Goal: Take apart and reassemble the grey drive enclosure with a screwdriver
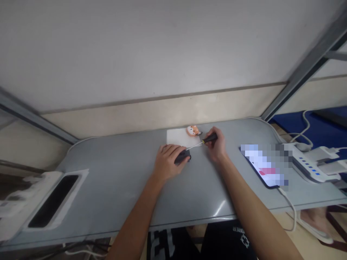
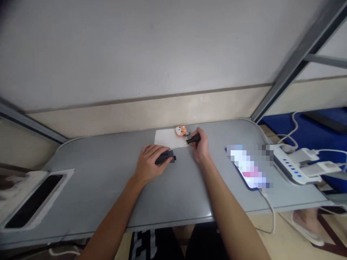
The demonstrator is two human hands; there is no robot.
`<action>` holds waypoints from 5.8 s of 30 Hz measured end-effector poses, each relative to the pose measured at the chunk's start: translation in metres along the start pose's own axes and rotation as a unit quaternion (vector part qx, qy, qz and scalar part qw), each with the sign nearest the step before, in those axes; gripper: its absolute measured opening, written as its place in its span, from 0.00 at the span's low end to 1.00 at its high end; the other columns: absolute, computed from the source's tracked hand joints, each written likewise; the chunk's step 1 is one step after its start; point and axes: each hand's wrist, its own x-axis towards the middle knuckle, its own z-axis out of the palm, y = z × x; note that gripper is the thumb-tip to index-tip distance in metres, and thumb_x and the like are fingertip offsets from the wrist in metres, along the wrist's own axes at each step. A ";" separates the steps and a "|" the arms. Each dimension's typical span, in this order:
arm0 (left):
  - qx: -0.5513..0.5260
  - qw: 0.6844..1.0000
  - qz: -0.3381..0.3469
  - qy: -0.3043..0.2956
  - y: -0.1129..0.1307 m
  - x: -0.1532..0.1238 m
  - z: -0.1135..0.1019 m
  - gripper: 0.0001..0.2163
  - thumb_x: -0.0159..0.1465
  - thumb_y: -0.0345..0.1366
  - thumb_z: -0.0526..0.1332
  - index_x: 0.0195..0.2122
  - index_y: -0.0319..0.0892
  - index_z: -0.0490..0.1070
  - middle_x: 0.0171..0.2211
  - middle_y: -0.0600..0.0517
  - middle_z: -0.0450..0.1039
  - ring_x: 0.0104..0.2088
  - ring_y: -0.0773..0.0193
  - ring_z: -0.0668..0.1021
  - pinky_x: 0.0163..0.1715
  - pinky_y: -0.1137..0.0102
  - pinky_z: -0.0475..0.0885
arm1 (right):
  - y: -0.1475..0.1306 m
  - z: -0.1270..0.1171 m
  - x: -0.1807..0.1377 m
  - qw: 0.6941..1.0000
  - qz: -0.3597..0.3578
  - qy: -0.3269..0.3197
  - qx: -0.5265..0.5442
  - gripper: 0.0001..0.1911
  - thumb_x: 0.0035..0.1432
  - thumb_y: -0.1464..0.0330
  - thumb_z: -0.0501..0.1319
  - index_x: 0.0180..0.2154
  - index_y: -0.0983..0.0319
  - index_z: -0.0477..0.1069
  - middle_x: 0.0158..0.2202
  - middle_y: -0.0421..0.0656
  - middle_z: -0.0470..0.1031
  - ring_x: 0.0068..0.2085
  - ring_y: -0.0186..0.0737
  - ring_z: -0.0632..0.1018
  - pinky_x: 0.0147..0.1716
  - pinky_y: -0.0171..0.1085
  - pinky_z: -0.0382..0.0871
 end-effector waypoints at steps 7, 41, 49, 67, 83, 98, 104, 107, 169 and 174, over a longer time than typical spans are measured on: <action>-0.002 1.000 -0.010 -0.005 -0.001 -0.001 -0.001 0.08 0.68 0.41 0.67 0.46 0.46 0.78 0.42 0.48 0.84 0.43 0.54 0.83 0.48 0.57 0.70 | 0.006 -0.001 0.002 1.000 0.004 0.009 -0.010 0.20 0.55 0.53 0.65 0.22 0.59 0.64 0.20 0.35 0.63 0.17 0.28 0.57 0.15 0.34 0.49; 0.006 1.000 -0.001 0.005 -0.002 -0.002 0.003 0.09 0.68 0.41 0.67 0.46 0.45 0.76 0.41 0.50 0.84 0.42 0.56 0.83 0.50 0.59 0.69 | 0.003 -0.004 0.003 1.000 -0.008 0.005 0.020 0.17 0.55 0.59 0.65 0.22 0.60 0.65 0.18 0.35 0.61 0.17 0.27 0.57 0.14 0.31 0.48; 0.000 1.000 0.008 0.005 -0.002 -0.002 0.003 0.07 0.68 0.40 0.67 0.44 0.45 0.76 0.40 0.51 0.84 0.41 0.57 0.83 0.50 0.59 0.70 | 0.001 -0.004 0.004 0.999 -0.013 0.016 0.025 0.17 0.57 0.60 0.64 0.22 0.60 0.64 0.19 0.35 0.61 0.17 0.27 0.57 0.13 0.31 0.48; 0.069 0.994 0.058 -0.057 -0.004 -0.002 -0.002 0.07 0.73 0.40 0.61 0.47 0.45 0.75 0.38 0.50 0.81 0.39 0.58 0.82 0.42 0.62 0.70 | -0.002 -0.008 0.006 0.999 -0.024 0.031 -0.007 0.16 0.54 0.59 0.64 0.22 0.60 0.65 0.21 0.36 0.62 0.18 0.27 0.58 0.14 0.31 0.50; 0.117 0.972 0.119 -0.166 0.004 0.017 -0.007 0.09 0.74 0.40 0.57 0.48 0.46 0.75 0.33 0.49 0.77 0.34 0.56 0.79 0.37 0.62 0.67 | -0.011 -0.008 0.005 0.997 -0.024 0.069 0.019 0.16 0.55 0.59 0.65 0.22 0.60 0.64 0.22 0.35 0.64 0.18 0.27 0.60 0.14 0.30 0.51; -0.001 0.981 0.077 -0.177 -0.003 0.014 -0.014 0.15 0.71 0.41 0.60 0.58 0.46 0.71 0.46 0.46 0.80 0.45 0.54 0.81 0.48 0.59 0.73 | -0.024 -0.024 0.014 0.985 -0.056 0.127 0.101 0.15 0.56 0.61 0.62 0.24 0.60 0.60 0.20 0.33 0.61 0.16 0.25 0.55 0.14 0.30 0.44; -0.140 0.976 -0.112 -0.126 -0.019 -0.018 -0.030 0.15 0.69 0.36 0.63 0.57 0.47 0.71 0.48 0.48 0.80 0.45 0.58 0.82 0.48 0.61 0.77 | -0.030 -0.026 0.014 0.978 -0.072 0.168 0.098 0.13 0.57 0.64 0.60 0.24 0.60 0.61 0.22 0.35 0.63 0.17 0.26 0.56 0.14 0.30 0.45; -0.195 0.959 -0.156 -0.134 -0.026 -0.019 -0.022 0.12 0.68 0.39 0.65 0.51 0.46 0.75 0.40 0.51 0.81 0.38 0.60 0.82 0.43 0.64 0.78 | -0.033 -0.024 0.013 0.977 -0.101 0.175 0.072 0.14 0.58 0.63 0.60 0.24 0.59 0.61 0.23 0.35 0.64 0.18 0.27 0.58 0.14 0.31 0.46; -0.072 0.878 -0.463 -0.099 -0.070 -0.004 -0.003 0.20 0.73 0.36 0.48 0.38 0.39 0.80 0.41 0.39 0.83 0.44 0.49 0.82 0.44 0.62 0.73 | -0.007 -0.018 -0.062 0.923 -0.116 -0.090 -0.356 0.21 0.70 0.52 0.53 0.31 0.59 0.71 0.25 0.38 0.67 0.28 0.36 0.68 0.31 0.36 0.62; -0.061 0.880 -0.460 -0.100 -0.068 -0.006 0.004 0.19 0.74 0.36 0.48 0.38 0.40 0.79 0.42 0.39 0.82 0.45 0.50 0.82 0.45 0.62 0.72 | -0.005 -0.017 -0.062 0.926 -0.097 -0.095 -0.351 0.20 0.69 0.53 0.54 0.32 0.59 0.71 0.25 0.37 0.67 0.28 0.36 0.68 0.31 0.36 0.62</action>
